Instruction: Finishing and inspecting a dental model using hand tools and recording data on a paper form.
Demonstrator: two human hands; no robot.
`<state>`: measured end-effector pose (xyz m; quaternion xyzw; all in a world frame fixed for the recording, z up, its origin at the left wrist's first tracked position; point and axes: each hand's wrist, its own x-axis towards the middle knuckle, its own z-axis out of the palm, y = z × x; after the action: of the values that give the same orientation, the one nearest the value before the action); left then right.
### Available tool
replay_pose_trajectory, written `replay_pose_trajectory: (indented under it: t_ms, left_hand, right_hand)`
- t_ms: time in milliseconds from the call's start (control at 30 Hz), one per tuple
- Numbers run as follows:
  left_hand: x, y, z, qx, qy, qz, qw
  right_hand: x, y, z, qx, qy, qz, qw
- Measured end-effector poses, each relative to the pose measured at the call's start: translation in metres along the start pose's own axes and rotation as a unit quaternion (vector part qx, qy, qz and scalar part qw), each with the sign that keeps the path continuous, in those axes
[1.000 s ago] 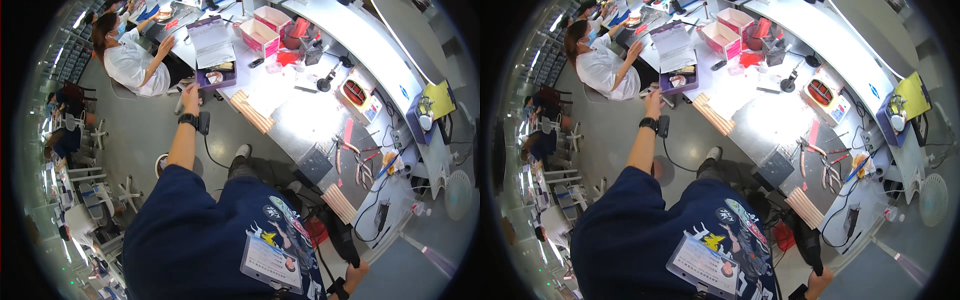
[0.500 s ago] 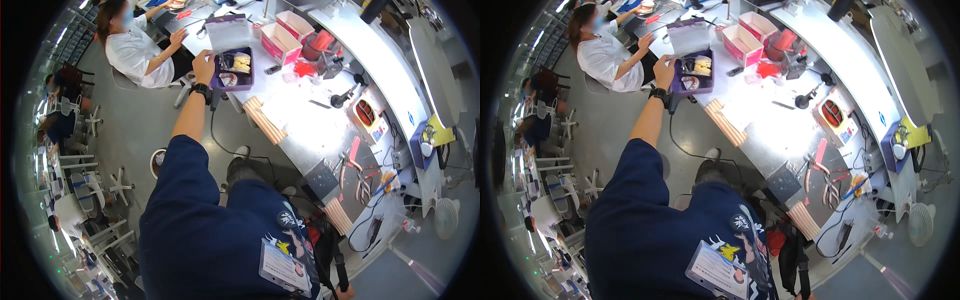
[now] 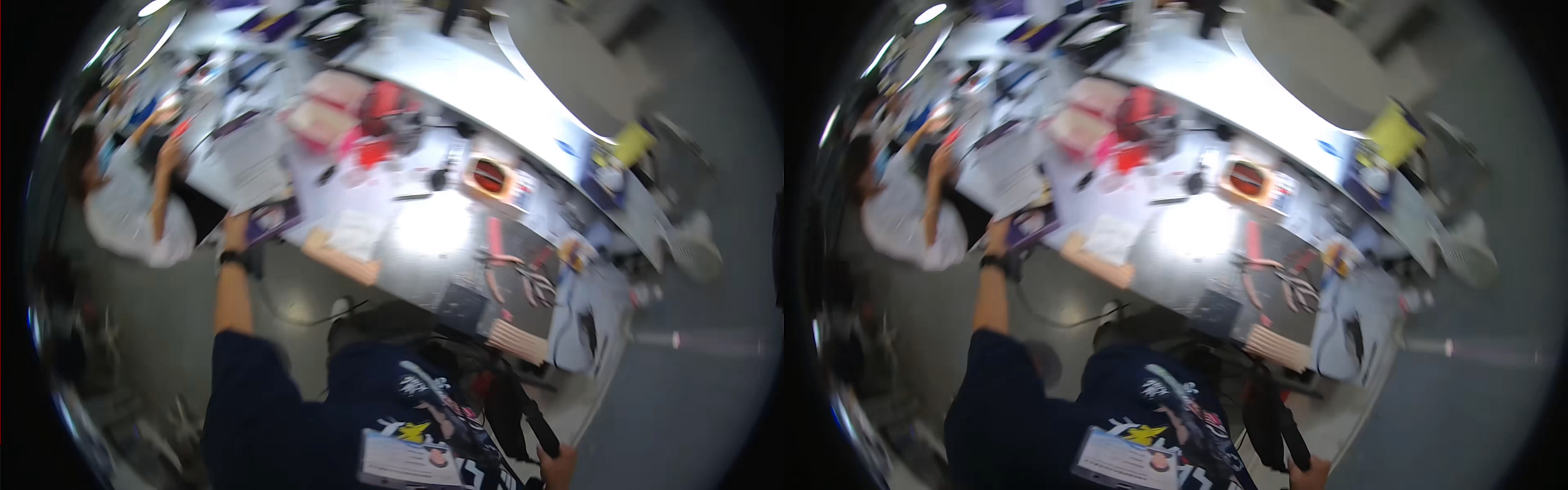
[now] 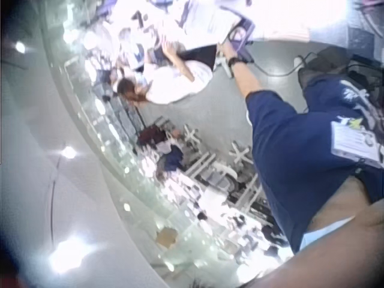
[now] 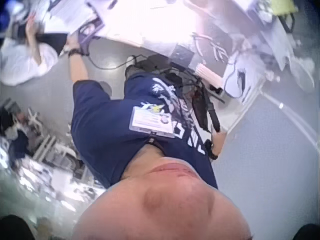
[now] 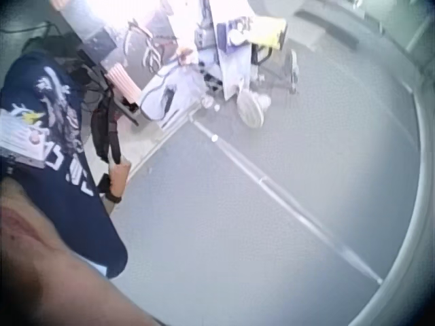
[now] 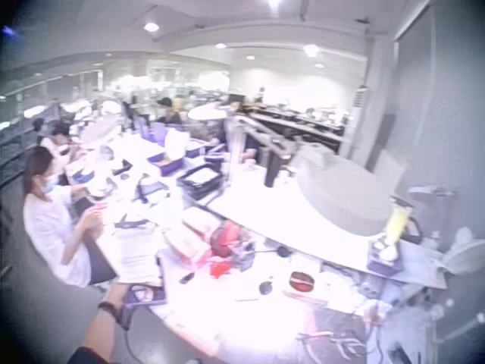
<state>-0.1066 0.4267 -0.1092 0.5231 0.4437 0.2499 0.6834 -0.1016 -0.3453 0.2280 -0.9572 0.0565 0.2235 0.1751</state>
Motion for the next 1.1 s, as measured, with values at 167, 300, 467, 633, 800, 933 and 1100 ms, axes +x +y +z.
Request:
replay_pose_trajectory:
  t_ms: [167,300,467,633,800,933,1100]
  left_hand:
    - [0.09,-0.047,-0.098,0.143,0.035,-0.037,0.988]
    - [0.115,-0.044,-0.105,0.185,0.004,-0.089,0.979]
    - [0.086,-0.045,-0.084,0.171,0.025,-0.024,0.985]
    - [0.01,0.005,-0.143,0.27,0.072,0.008,0.96]
    - [-0.153,-0.011,-0.045,0.266,0.206,0.058,0.94]
    - [-0.27,0.016,-0.06,0.163,0.266,0.051,0.949]
    - [-0.41,0.0,-0.134,0.105,0.291,0.052,0.95]
  right_hand:
    - [0.001,0.007,0.009,0.157,-0.172,0.023,0.972]
    - [-0.026,-0.015,0.005,0.308,-0.219,0.048,0.924]
    - [-0.033,0.004,0.001,0.322,-0.302,-0.023,0.897]
    - [-0.013,0.006,0.009,0.283,-0.325,0.012,0.902]
    - [0.032,-0.007,0.036,0.044,-0.297,-0.016,0.954]
    - [0.122,-0.076,0.055,0.02,-0.383,-0.183,0.905]
    - [0.118,-0.158,0.095,-0.004,-0.438,-0.27,0.857]
